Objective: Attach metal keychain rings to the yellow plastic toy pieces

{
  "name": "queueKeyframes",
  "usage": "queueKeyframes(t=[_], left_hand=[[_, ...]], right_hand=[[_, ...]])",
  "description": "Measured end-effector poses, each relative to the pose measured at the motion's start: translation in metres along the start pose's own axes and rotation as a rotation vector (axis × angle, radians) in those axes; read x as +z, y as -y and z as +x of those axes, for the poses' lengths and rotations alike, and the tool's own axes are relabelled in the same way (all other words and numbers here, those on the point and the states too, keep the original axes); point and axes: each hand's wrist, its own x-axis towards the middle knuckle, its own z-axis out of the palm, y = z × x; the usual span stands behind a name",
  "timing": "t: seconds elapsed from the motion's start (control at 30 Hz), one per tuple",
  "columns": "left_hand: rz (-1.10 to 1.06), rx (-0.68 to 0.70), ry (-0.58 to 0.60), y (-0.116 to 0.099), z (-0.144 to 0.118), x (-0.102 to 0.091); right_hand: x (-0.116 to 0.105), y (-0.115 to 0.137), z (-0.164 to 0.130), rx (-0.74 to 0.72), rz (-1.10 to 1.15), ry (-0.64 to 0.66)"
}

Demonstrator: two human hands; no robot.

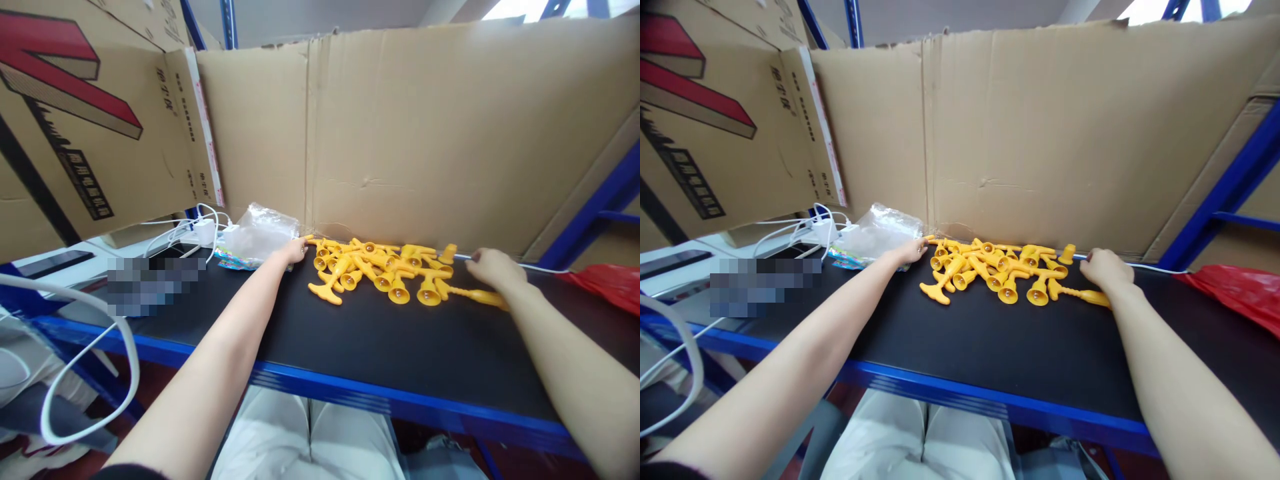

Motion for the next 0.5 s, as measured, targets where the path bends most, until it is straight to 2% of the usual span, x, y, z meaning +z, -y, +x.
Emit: queueKeyframes(t=[0.23,0.4,0.5], left_hand=[[0.243,-0.048,0.117,0.0010,-0.0019,-0.0025],[0.163,-0.074,0.109,-0.0009,0.0020,-0.0025],[0.052,-0.038,0.042,-0.0004,0.0062,-0.0007]], right_hand=[[-0.0014,0.0055,-0.0093,-0.053,-0.012,-0.027],[0.0006,0.0046,-0.0096,-0.077,-0.006,-0.037],[0.0019,0.0035,-0.0084,-0.085,-0.010,-0.058]])
